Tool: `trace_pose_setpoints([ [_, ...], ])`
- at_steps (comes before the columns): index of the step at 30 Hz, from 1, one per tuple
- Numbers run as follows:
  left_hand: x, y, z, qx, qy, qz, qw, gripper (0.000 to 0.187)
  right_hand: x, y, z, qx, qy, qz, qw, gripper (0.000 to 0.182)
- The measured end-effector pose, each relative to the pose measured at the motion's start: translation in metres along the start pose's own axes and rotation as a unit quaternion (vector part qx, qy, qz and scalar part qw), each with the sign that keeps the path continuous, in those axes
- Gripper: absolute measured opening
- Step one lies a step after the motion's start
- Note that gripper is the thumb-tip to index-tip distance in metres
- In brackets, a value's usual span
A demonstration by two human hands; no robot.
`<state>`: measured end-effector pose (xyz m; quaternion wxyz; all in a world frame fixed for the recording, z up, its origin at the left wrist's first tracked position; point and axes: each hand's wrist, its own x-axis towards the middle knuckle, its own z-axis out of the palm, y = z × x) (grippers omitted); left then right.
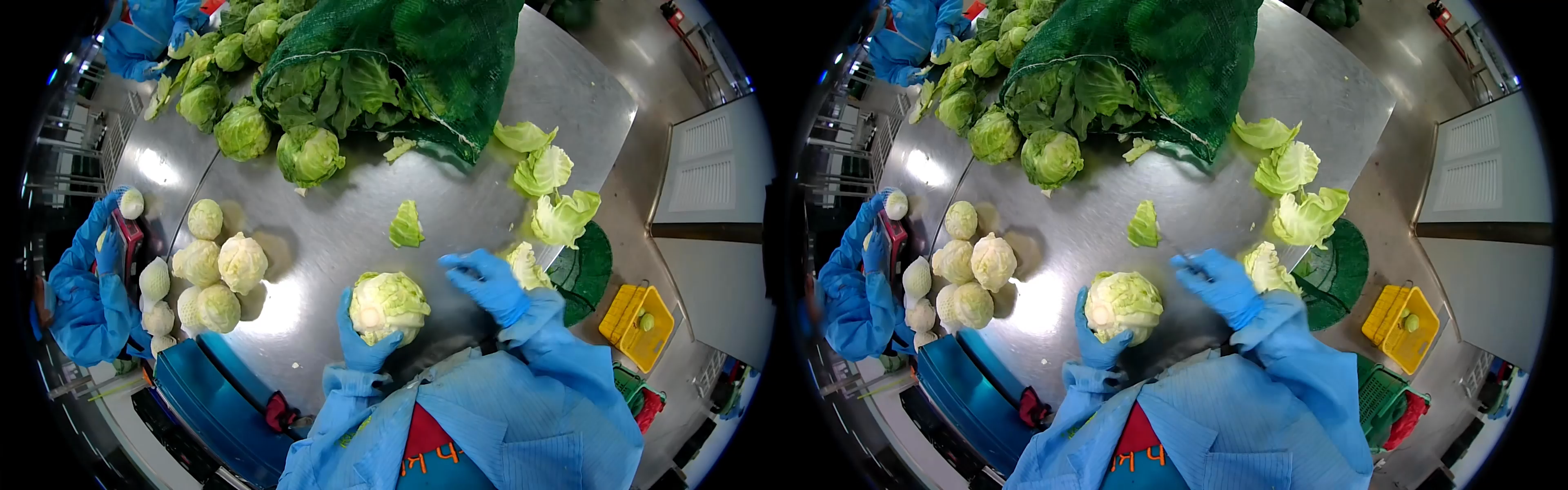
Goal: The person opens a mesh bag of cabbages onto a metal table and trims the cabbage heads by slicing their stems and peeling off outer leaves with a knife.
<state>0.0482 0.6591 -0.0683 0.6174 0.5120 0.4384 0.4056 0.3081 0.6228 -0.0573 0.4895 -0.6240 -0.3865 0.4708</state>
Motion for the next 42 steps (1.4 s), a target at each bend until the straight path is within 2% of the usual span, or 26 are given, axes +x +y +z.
trace_pose_setpoints([
  [2, -0.001, 0.005, -0.005, -0.029, -0.041, -0.017, 0.999, 0.122, 0.015, -0.008, 0.017, -0.069, -0.09, 0.02, 0.993, 0.044],
  [4, -0.001, 0.023, -0.006, -0.089, -0.093, -0.066, 0.99, 0.127, 0.037, -0.004, 0.038, -0.077, -0.136, -0.011, 0.988, 0.044],
  [5, -0.003, 0.017, -0.014, -0.023, -0.097, -0.044, 0.994, 0.128, 0.048, -0.003, 0.047, -0.083, -0.157, -0.027, 0.984, 0.045],
  [7, -0.008, 0.004, -0.039, 0.109, -0.102, 0.001, 0.989, 0.131, 0.064, -0.006, 0.061, -0.071, -0.295, 0.062, 0.951, 0.044],
  [8, -0.01, 0.004, -0.048, 0.098, -0.131, -0.036, 0.986, 0.128, 0.068, -0.006, 0.066, -0.065, -0.362, 0.106, 0.924, 0.044],
  [10, -0.012, 0.011, -0.057, 0.074, -0.188, -0.109, 0.973, 0.124, 0.07, 0.002, 0.074, -0.02, -0.363, 0.11, 0.925, 0.041],
  [11, -0.015, 0.016, -0.057, 0.043, -0.181, -0.132, 0.974, 0.119, 0.068, 0.005, 0.078, 0.002, -0.364, 0.113, 0.925, 0.04],
  [13, -0.021, 0.035, -0.053, -0.02, -0.167, -0.178, 0.97, 0.109, 0.059, 0.006, 0.084, -0.06, -0.317, 0.044, 0.945, 0.035],
  [14, -0.025, 0.041, -0.046, -0.097, -0.105, -0.221, 0.965, 0.101, 0.054, 0.006, 0.088, -0.091, -0.293, 0.01, 0.952, 0.033],
  [16, -0.041, 0.046, -0.022, -0.248, 0.028, -0.3, 0.921, 0.087, 0.035, -0.002, 0.105, -0.23, -0.216, -0.071, 0.946, 0.028],
  [17, -0.044, 0.042, -0.015, -0.231, 0.066, -0.289, 0.927, 0.082, 0.027, -0.004, 0.112, -0.295, -0.176, -0.114, 0.932, 0.027],
  [19, -0.04, 0.028, -0.01, -0.194, 0.138, -0.263, 0.935, 0.072, 0.026, 0.007, 0.115, -0.299, -0.101, -0.118, 0.941, 0.023],
  [20, -0.038, 0.025, -0.013, -0.213, 0.125, -0.251, 0.936, 0.067, 0.028, 0.012, 0.108, -0.312, -0.055, -0.131, 0.939, 0.023],
  [21, -0.04, 0.021, -0.017, -0.281, 0.124, -0.285, 0.908, 0.068, 0.03, 0.019, 0.098, -0.326, -0.01, -0.142, 0.935, 0.023],
  [23, -0.04, 0.016, -0.028, -0.414, 0.117, -0.341, 0.836, 0.072, 0.039, 0.042, 0.06, -0.411, 0.015, -0.139, 0.901, 0.019],
  [25, -0.032, 0.031, -0.027, -0.483, 0.096, -0.323, 0.808, 0.071, 0.042, 0.045, 0.009, -0.391, 0.004, -0.104, 0.914, 0.016],
  [27, -0.027, 0.035, -0.023, -0.53, 0.099, -0.293, 0.79, 0.069, 0.04, 0.063, -0.025, -0.49, 0.143, -0.134, 0.849, 0.019],
  [28, -0.027, 0.036, -0.022, -0.545, 0.09, -0.295, 0.779, 0.067, 0.039, 0.045, -0.023, -0.484, 0.15, -0.117, 0.855, 0.025],
  [30, -0.024, 0.041, -0.012, -0.521, 0.1, -0.282, 0.799, 0.068, 0.033, 0.004, -0.025, -0.471, 0.166, -0.082, 0.863, 0.037],
  [33, -0.02, 0.042, -0.003, -0.506, 0.104, -0.283, 0.808, 0.069, 0.022, -0.016, 0.017, -0.268, 0.064, -0.068, 0.959, 0.045],
  [35, -0.017, 0.044, -0.002, -0.509, 0.096, -0.29, 0.805, 0.069, 0.017, -0.015, 0.058, -0.118, -0.049, 0.003, 0.992, 0.045],
  [37, -0.015, 0.046, -0.002, -0.522, 0.083, -0.295, 0.796, 0.069, 0.019, -0.002, 0.092, -0.05, -0.059, 0.013, 0.997, 0.043],
  [40, -0.015, 0.044, -0.006, -0.518, 0.082, -0.293, 0.8, 0.07, 0.044, 0.034, 0.114, 0.099, -0.161, 0.05, 0.981, 0.038],
  [42, -0.014, 0.045, -0.004, -0.501, 0.09, -0.283, 0.813, 0.071, 0.047, 0.022, 0.108, -0.029, -0.162, 0.038, 0.986, 0.032],
])
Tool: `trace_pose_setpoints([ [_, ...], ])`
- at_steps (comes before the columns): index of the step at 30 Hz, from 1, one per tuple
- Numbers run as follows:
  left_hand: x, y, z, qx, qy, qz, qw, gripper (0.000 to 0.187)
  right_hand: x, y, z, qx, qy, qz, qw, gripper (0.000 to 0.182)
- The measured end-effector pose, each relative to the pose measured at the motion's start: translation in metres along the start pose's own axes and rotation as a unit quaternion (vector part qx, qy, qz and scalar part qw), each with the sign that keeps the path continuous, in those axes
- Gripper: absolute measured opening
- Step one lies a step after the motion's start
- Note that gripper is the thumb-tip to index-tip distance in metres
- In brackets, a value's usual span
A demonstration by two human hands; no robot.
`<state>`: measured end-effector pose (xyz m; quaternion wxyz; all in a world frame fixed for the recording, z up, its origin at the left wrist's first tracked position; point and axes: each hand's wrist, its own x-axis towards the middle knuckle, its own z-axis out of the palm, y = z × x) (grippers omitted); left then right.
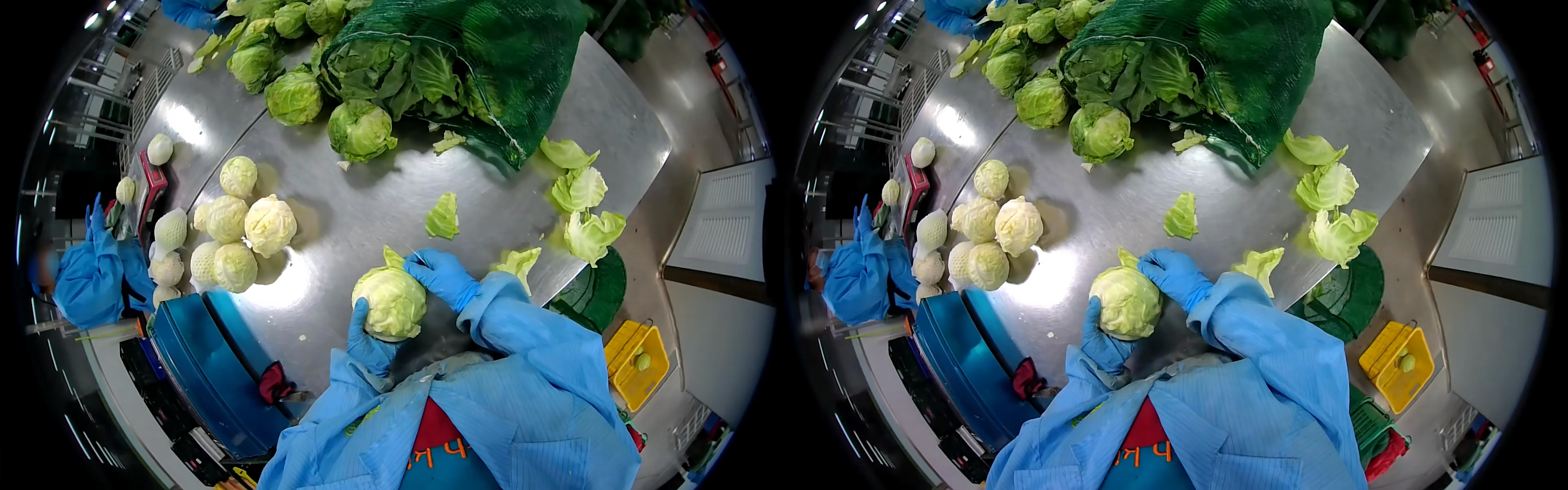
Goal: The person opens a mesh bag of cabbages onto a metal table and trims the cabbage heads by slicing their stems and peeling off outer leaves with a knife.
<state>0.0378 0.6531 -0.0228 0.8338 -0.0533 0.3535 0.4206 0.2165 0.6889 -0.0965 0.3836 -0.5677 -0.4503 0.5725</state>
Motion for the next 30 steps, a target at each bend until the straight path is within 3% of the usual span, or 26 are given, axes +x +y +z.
trace_pose_setpoints([
  [4, 0.001, 0.0, -0.001, 0.006, -0.008, -0.002, 1.0, 0.071, -0.003, 0.012, -0.012, -0.205, 0.076, -0.046, 0.975, 0.026],
  [7, 0.003, 0.006, -0.001, 0.033, 0.01, 0.002, 0.999, 0.072, -0.014, 0.029, -0.037, -0.301, 0.151, -0.02, 0.941, 0.026],
  [8, 0.008, 0.007, -0.004, 0.138, 0.035, 0.036, 0.989, 0.077, -0.022, 0.03, -0.049, -0.288, 0.17, -0.014, 0.942, 0.026],
  [11, 0.019, 0.0, -0.01, 0.429, 0.081, 0.155, 0.886, 0.092, -0.051, 0.065, -0.104, -0.257, 0.259, -0.003, 0.931, 0.03],
  [13, 0.018, -0.016, 0.009, 0.585, 0.066, 0.275, 0.76, 0.098, -0.073, 0.049, -0.135, -0.368, 0.372, -0.03, 0.852, 0.033],
  [14, 0.016, -0.017, 0.028, 0.595, 0.021, 0.27, 0.757, 0.102, -0.081, 0.035, -0.141, -0.377, 0.404, -0.017, 0.833, 0.034],
  [16, 0.027, -0.022, 0.03, 0.704, -0.029, 0.284, 0.65, 0.103, -0.098, 0.009, -0.149, -0.389, 0.467, 0.012, 0.794, 0.036],
  [17, 0.031, -0.024, 0.031, 0.753, -0.056, 0.287, 0.589, 0.104, -0.105, 0.007, -0.148, -0.389, 0.424, 0.034, 0.817, 0.032],
  [19, 0.034, -0.031, 0.048, 0.792, -0.053, 0.302, 0.528, 0.104, -0.12, 0.004, -0.141, -0.381, 0.338, 0.082, 0.857, 0.028],
  [20, 0.035, -0.035, 0.054, 0.81, -0.053, 0.309, 0.495, 0.104, -0.125, 0.0, -0.132, -0.291, 0.278, 0.098, 0.91, 0.031],
  [21, 0.037, -0.037, 0.055, 0.808, -0.053, 0.31, 0.498, 0.103, -0.126, -0.005, -0.119, -0.195, 0.216, 0.112, 0.95, 0.034],
  [23, 0.041, -0.038, 0.055, 0.805, -0.049, 0.313, 0.502, 0.102, -0.122, -0.015, -0.099, -0.212, 0.126, 0.087, 0.965, 0.045],
  [26, 0.047, -0.03, 0.047, 0.81, -0.058, 0.281, 0.512, 0.101, -0.116, -0.033, -0.077, -0.282, 0.106, 0.006, 0.953, 0.052],
  [29, 0.048, -0.025, 0.061, 0.791, -0.063, 0.218, 0.568, 0.105, -0.106, -0.038, -0.079, -0.333, 0.023, -0.016, 0.942, 0.045],
  [30, 0.047, -0.026, 0.06, 0.804, -0.052, 0.229, 0.547, 0.106, -0.103, -0.033, -0.079, -0.348, 0.021, -0.032, 0.937, 0.047],
])
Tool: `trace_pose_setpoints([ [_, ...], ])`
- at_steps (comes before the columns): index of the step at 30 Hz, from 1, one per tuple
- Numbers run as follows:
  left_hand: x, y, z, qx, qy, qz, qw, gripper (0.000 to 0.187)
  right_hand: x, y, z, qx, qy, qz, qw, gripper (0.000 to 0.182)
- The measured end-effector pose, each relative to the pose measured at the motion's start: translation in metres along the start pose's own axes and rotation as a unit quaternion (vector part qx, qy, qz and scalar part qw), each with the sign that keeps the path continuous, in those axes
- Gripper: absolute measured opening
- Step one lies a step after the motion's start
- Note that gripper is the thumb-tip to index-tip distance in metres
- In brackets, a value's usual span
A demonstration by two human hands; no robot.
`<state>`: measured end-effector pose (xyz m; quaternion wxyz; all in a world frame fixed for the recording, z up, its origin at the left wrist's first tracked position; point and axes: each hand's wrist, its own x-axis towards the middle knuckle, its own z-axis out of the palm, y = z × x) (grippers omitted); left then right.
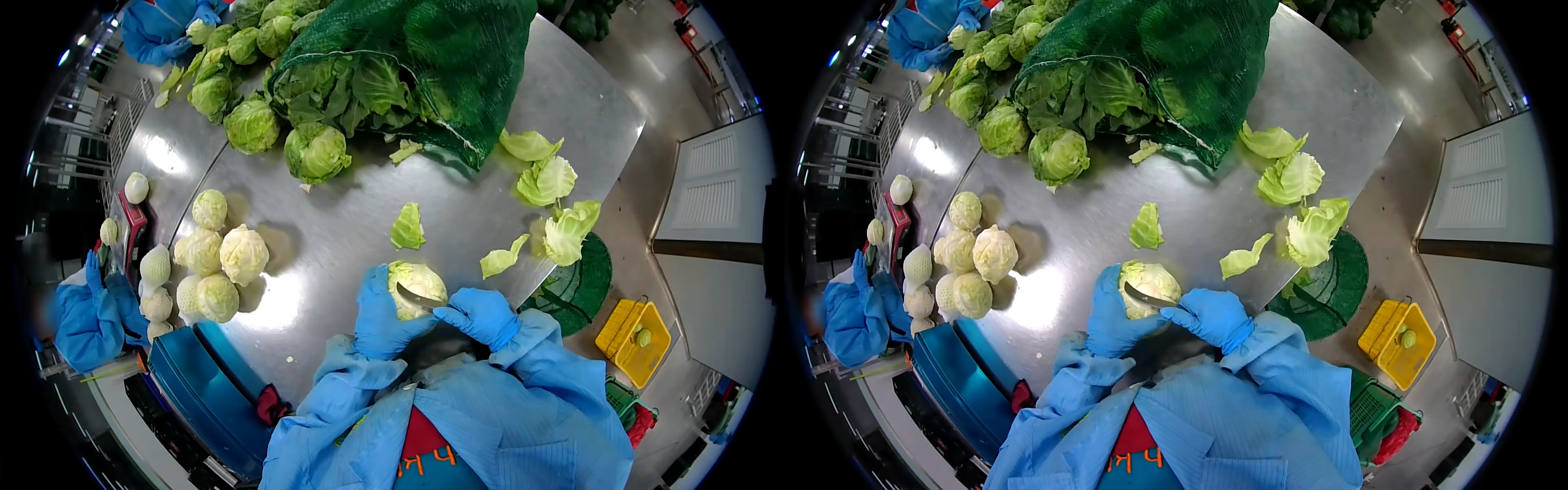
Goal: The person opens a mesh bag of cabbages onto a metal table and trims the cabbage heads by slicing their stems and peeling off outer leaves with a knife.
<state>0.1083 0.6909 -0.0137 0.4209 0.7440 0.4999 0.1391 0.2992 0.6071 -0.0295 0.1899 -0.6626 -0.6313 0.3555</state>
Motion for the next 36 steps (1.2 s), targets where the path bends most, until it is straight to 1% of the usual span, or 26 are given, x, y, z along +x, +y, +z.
trace_pose_setpoints([
  [2, -0.004, -0.002, 0.005, 0.052, 0.02, 0.003, 0.998, 0.109, 0.005, 0.004, -0.005, -0.002, -0.023, -0.009, 1.0, 0.052],
  [3, -0.003, -0.001, 0.005, 0.047, 0.014, -0.003, 0.999, 0.11, 0.007, 0.005, -0.009, -0.003, -0.036, -0.013, 0.999, 0.055],
  [5, -0.002, -0.001, 0.005, 0.038, 0.003, -0.016, 0.999, 0.112, 0.011, 0.011, -0.009, -0.019, -0.039, -0.026, 0.999, 0.055],
  [9, -0.001, 0.003, 0.007, 0.068, 0.014, -0.006, 0.998, 0.111, 0.02, 0.016, -0.009, -0.037, -0.045, -0.027, 0.998, 0.054],
  [12, -0.001, 0.006, 0.01, 0.081, 0.029, 0.009, 0.996, 0.109, 0.025, 0.026, -0.004, -0.01, -0.042, -0.047, 0.998, 0.048],
  [15, 0.0, 0.0, 0.016, 0.089, 0.049, 0.019, 0.995, 0.105, 0.038, 0.029, -0.009, 0.042, -0.127, -0.037, 0.99, 0.044],
  [18, 0.003, 0.0, 0.018, 0.064, 0.051, 0.008, 0.997, 0.101, 0.047, 0.029, -0.008, -0.015, -0.174, 0.011, 0.985, 0.04],
  [21, 0.008, 0.002, 0.014, 0.05, 0.046, -0.005, 0.998, 0.099, 0.045, 0.027, 0.003, -0.017, -0.136, 0.007, 0.991, 0.067],
  [24, 0.01, 0.002, 0.013, 0.047, 0.046, -0.008, 0.998, 0.101, 0.044, 0.024, 0.007, -0.063, -0.1, 0.006, 0.993, 0.067],
  [27, 0.007, 0.003, 0.014, 0.067, 0.049, -0.009, 0.997, 0.103, 0.042, 0.018, 0.003, -0.113, -0.072, 0.035, 0.99, 0.044],
  [30, 0.007, 0.004, 0.016, 0.06, 0.041, -0.022, 0.997, 0.105, 0.036, 0.012, 0.005, -0.141, -0.017, 0.025, 0.99, 0.048],
  [33, 0.007, 0.006, 0.014, 0.042, 0.032, -0.02, 0.998, 0.104, 0.034, 0.013, 0.008, -0.142, -0.002, 0.018, 0.99, 0.052],
  [35, 0.007, 0.004, 0.014, 0.034, 0.032, -0.018, 0.999, 0.104, 0.037, 0.015, 0.009, -0.1, -0.043, 0.037, 0.993, 0.052],
  [36, 0.008, 0.002, 0.014, 0.03, 0.033, -0.018, 0.999, 0.101, 0.038, 0.015, 0.007, -0.078, -0.063, 0.047, 0.994, 0.053],
])
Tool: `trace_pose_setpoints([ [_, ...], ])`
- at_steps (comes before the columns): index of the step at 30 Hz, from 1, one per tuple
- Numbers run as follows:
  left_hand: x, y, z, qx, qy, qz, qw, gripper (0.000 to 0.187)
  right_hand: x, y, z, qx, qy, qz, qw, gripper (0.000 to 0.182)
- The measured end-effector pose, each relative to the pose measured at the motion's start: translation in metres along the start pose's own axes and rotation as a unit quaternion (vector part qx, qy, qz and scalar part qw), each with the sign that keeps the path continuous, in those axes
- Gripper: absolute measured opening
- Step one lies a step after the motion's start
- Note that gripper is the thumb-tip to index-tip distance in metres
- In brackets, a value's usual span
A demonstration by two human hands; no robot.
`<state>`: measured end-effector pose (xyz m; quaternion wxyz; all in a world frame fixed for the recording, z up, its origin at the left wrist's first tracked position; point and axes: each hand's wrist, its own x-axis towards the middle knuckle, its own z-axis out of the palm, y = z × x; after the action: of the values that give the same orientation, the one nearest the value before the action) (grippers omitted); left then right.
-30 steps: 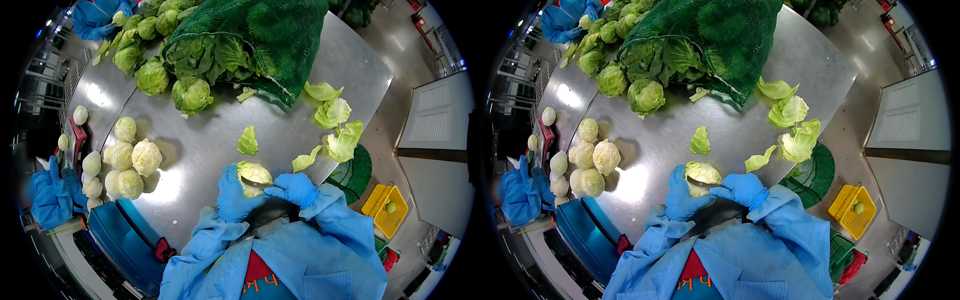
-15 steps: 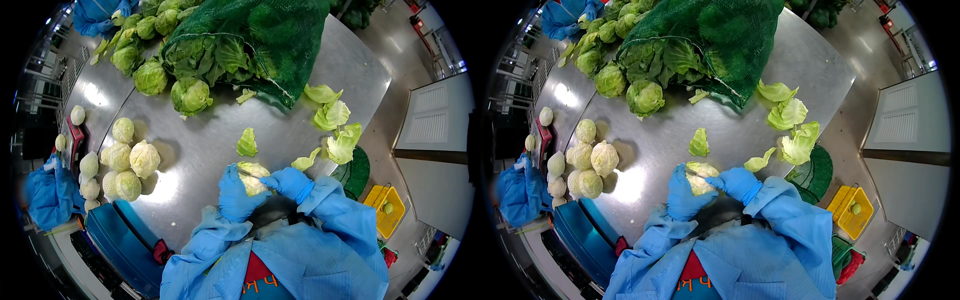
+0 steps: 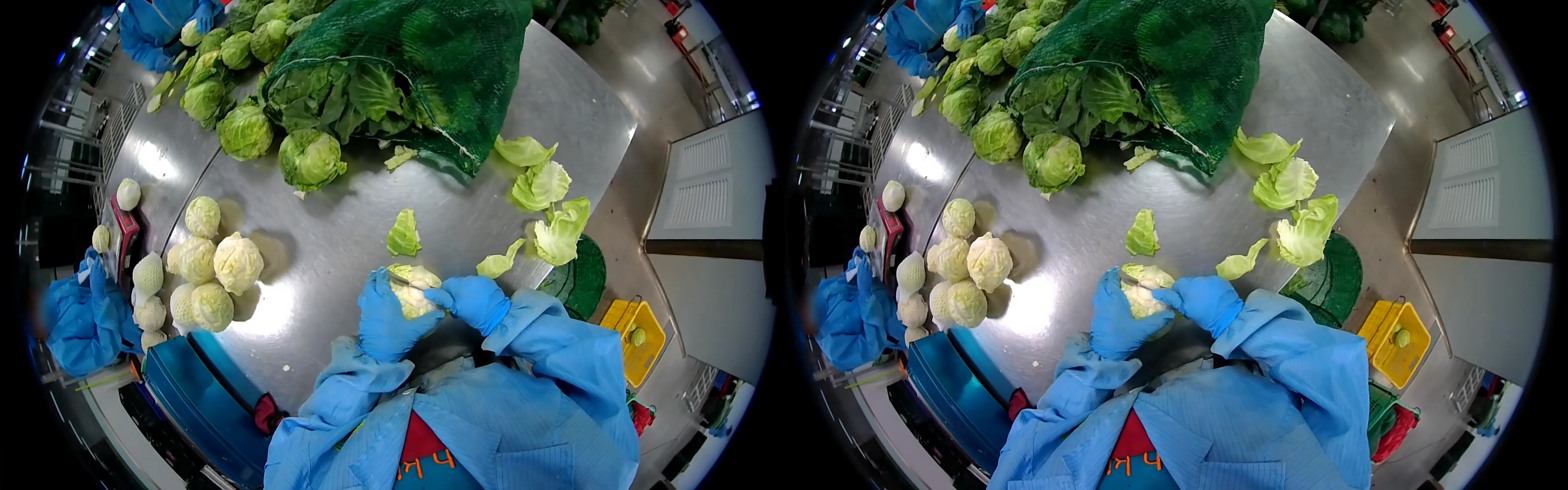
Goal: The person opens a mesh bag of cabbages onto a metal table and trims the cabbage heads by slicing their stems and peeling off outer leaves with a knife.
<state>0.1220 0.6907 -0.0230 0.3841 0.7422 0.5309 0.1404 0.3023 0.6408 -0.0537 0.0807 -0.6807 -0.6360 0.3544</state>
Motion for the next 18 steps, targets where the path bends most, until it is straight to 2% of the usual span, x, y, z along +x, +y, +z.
trace_pose_setpoints([
  [3, 0.003, -0.002, 0.002, 0.0, 0.004, 0.007, 1.0, 0.094, -0.001, -0.012, -0.011, -0.009, 0.029, 0.022, 0.999, 0.062],
  [6, 0.003, 0.001, 0.002, 0.027, 0.02, 0.023, 0.999, 0.092, 0.0, -0.006, -0.006, -0.057, 0.044, 0.001, 0.997, 0.054],
  [9, 0.002, 0.007, 0.001, 0.048, 0.034, 0.027, 0.998, 0.091, 0.0, -0.002, -0.002, -0.023, 0.045, -0.01, 0.999, 0.054],
  [12, 0.003, 0.004, -0.001, 0.034, 0.01, 0.006, 0.999, 0.095, 0.007, 0.0, -0.017, 0.062, -0.083, -0.019, 0.994, 0.053],
  [14, 0.008, 0.005, -0.003, -0.019, -0.032, -0.024, 0.999, 0.104, 0.011, -0.009, -0.015, 0.006, -0.028, 0.02, 0.999, 0.053],
  [15, 0.01, 0.005, -0.001, 0.001, -0.019, -0.019, 1.0, 0.098, 0.011, -0.012, -0.013, -0.021, -0.002, 0.04, 0.999, 0.053],
  [18, 0.01, 0.004, 0.004, 0.047, 0.009, -0.001, 0.999, 0.086, 0.011, -0.01, -0.015, -0.071, 0.066, 0.001, 0.995, 0.052],
])
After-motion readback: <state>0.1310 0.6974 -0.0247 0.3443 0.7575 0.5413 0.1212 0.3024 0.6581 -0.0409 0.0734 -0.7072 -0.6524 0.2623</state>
